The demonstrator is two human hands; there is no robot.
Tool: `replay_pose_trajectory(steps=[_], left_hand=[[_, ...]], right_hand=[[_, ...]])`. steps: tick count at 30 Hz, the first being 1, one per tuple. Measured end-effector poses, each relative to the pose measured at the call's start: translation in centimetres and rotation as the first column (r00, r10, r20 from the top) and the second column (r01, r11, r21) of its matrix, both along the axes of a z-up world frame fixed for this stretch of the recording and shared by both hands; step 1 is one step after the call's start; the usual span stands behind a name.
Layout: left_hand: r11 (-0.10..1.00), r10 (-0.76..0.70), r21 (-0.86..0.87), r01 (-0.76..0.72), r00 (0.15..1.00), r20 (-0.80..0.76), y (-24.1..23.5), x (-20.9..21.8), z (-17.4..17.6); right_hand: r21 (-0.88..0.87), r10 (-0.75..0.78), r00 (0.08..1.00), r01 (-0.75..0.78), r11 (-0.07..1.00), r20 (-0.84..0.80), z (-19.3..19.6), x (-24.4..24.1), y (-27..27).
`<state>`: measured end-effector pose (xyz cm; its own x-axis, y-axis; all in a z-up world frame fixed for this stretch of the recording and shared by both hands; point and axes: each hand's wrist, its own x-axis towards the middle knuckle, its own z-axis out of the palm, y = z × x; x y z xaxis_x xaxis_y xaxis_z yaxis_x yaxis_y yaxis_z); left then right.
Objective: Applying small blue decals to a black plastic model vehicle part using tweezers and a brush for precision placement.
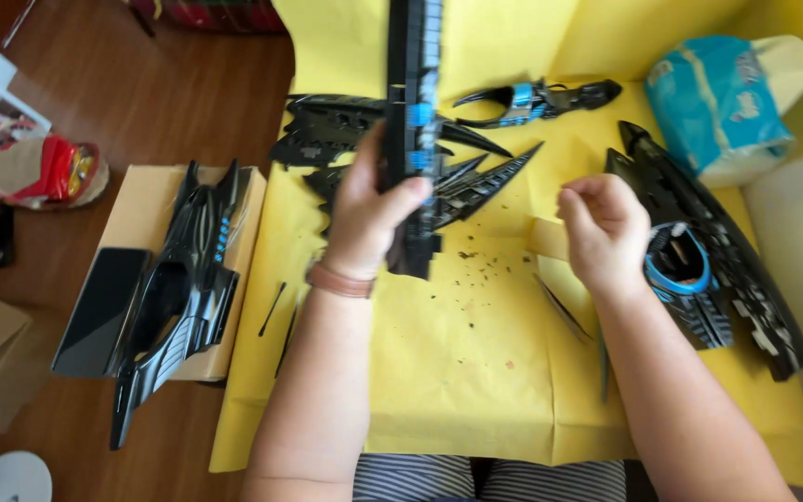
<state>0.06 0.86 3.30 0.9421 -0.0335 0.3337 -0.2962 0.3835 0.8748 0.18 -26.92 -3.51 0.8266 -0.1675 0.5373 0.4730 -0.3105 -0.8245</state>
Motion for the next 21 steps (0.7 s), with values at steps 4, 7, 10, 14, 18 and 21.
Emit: replay_pose_trajectory(steps=[4,7,10,14,18,21], left_hand=[[0.998,0.014,0.052,-0.016,0.999,0.036,2.5,-0.7,0.4],[0.987,-0.067,0.151,0.048,0.99,0.124,4.9,-1.5,0.2],[0.976,-0.06,0.218,0.026,0.987,0.15,6.8,-3.7,0.0],[0.955,-0.005,0.297,-0.024,0.995,0.098,9.2,-6.7,-1.1],[0.962,0.002,0.271,-0.017,0.998,0.058,10.1,-8.6,-2.2],[0.967,-0.028,0.256,0.014,0.998,0.054,9.5,-9.1,-1.7]], right_hand=[[-0.188,-0.066,0.99,0.043,0.981,-0.121,1.4,-0.5,0.3],[-0.453,0.068,0.997,-0.082,0.888,-0.046,1.9,-1.0,1.2],[-0.535,0.421,0.907,-0.353,0.767,0.006,5.0,-5.1,4.4],[-0.689,0.77,0.635,-0.532,0.492,0.06,4.8,-12.7,8.3],[-0.811,0.711,0.631,-0.566,0.148,-0.31,1.9,-14.2,9.0],[-0.875,0.469,0.795,-0.475,0.091,-0.383,0.9,-10.6,7.7]])
